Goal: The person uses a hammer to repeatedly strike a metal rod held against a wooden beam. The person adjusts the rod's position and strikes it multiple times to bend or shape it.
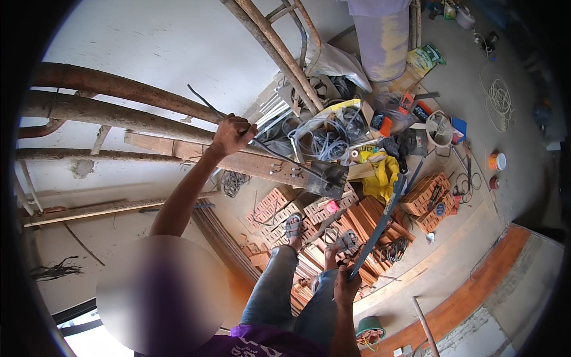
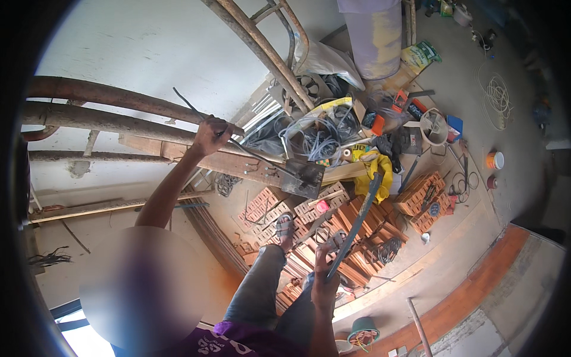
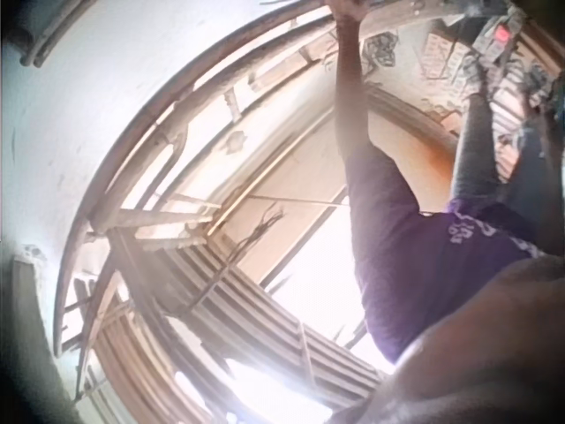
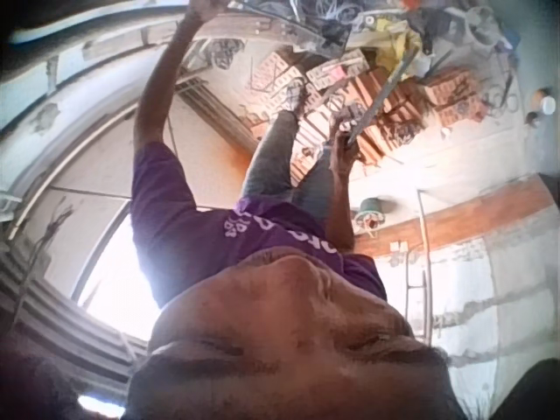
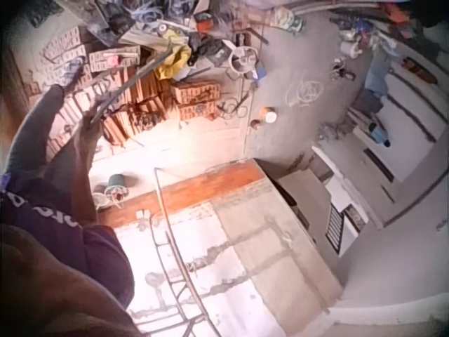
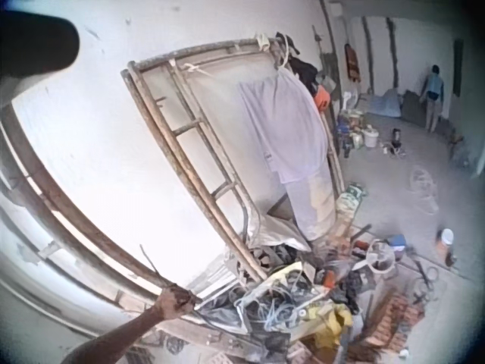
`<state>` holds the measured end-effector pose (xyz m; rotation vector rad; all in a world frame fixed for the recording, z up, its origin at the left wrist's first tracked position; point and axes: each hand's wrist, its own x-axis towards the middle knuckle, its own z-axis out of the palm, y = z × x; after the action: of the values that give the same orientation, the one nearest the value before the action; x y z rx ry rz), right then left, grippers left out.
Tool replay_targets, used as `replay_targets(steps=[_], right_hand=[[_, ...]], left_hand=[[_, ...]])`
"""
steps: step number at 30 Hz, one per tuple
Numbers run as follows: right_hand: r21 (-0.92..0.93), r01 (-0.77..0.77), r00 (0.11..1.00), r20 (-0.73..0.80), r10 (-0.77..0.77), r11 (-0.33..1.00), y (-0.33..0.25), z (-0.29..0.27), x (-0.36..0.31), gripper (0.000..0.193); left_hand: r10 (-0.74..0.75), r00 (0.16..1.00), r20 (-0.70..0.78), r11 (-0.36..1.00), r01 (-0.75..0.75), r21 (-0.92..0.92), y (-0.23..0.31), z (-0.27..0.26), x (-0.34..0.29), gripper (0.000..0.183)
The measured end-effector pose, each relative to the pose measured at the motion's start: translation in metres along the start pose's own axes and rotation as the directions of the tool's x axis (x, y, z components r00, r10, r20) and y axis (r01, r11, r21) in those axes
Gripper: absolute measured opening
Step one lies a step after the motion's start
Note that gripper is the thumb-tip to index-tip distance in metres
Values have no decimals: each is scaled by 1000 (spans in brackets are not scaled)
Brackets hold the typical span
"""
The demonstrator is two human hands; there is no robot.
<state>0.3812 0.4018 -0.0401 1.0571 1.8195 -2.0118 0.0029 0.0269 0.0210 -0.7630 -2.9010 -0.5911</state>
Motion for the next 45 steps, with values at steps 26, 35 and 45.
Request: replay_targets(steps=[26,35,45], right_hand=[[100,264,963,-90,-255,959,-89,80,82,36],[255,275,961,-36,-276,927,-102,108,124,23],[33,332,939,-104,-327,943,-96,105,124,24]], left_hand=[[-283,725,-628,937,350,-19,-11,60,-40,35],[-964,23,264,-265,-31,-964,-16,43,21,39],[-916,299,267,-329,-181,-927,3,36,16,44]])
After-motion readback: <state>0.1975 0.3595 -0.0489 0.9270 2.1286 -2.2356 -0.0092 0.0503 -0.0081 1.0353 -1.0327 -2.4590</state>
